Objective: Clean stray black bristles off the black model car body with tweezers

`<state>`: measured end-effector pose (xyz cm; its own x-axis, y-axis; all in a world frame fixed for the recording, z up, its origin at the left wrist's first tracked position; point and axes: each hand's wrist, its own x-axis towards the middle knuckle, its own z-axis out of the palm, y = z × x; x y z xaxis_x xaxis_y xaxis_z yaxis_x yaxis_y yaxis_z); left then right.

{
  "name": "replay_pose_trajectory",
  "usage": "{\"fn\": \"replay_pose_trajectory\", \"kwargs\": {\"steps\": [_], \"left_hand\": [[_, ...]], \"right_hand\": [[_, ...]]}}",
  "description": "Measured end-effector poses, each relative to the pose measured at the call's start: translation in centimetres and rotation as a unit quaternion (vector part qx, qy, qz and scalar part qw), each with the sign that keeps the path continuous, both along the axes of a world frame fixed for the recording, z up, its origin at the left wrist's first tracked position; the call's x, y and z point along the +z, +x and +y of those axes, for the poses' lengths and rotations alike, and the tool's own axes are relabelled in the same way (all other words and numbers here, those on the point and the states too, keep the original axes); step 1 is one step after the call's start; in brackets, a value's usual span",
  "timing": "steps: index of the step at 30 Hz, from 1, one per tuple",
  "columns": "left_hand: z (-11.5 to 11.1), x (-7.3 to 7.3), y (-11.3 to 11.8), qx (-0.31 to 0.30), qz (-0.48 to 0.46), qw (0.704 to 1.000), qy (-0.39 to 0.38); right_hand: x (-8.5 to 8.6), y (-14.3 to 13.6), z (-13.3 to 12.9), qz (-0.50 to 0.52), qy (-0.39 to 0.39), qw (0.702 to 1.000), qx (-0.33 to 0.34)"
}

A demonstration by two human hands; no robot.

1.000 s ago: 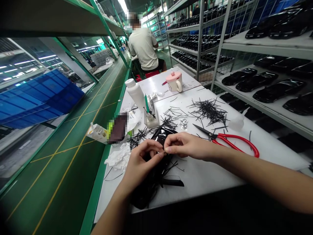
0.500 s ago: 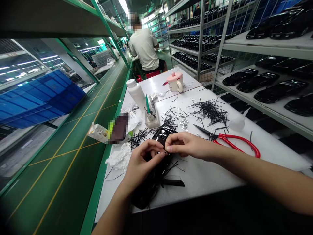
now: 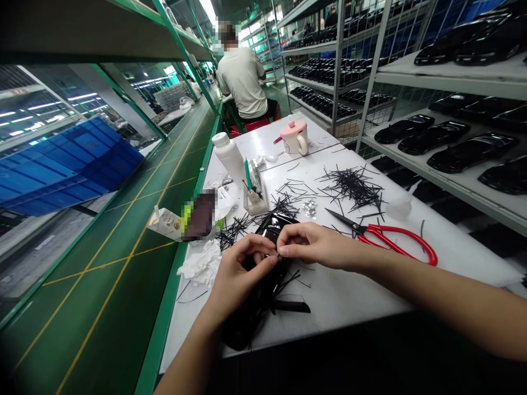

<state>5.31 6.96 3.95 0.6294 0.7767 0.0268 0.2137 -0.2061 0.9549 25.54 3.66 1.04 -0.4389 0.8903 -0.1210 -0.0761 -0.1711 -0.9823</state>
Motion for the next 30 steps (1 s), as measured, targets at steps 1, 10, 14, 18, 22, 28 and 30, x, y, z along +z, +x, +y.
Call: {"fn": "replay_pose_trajectory", "kwargs": {"steps": [1, 10, 14, 18, 22, 28, 30], "left_hand": [[0.01, -0.03, 0.00, -0.002, -0.002, 1.000, 0.000], [0.11, -0.17, -0.03, -0.001, -0.012, 1.000, 0.000], [0.29, -0.12, -0.09, 0.013, -0.008, 1.000, -0.004], [0.42, -0.16, -0.13, 0.019, -0.001, 1.000, -0.011], [0.34, -0.22, -0.09, 0.012, -0.005, 1.000, -0.016], [0.31, -0.18, -0.11, -0.025, -0.024, 0.998, -0.049], [0.33, -0.18, -0.12, -0.029, -0.031, 0.998, -0.056]], "right_hand": [[-0.04, 0.00, -0.01, -0.001, 0.003, 1.000, -0.002], [0.08, 0.02, -0.21, -0.020, 0.038, 0.999, -0.019], [0.30, -0.07, -0.20, -0.032, 0.052, 0.998, -0.033], [0.27, -0.17, -0.26, -0.051, 0.083, 0.994, -0.057], [0.15, -0.29, -0.49, -0.081, 0.107, 0.989, -0.065], [0.33, -0.47, -0.73, -0.116, 0.156, 0.978, -0.078], [0.35, -0.50, -0.78, -0.123, 0.184, 0.972, -0.082]]}}
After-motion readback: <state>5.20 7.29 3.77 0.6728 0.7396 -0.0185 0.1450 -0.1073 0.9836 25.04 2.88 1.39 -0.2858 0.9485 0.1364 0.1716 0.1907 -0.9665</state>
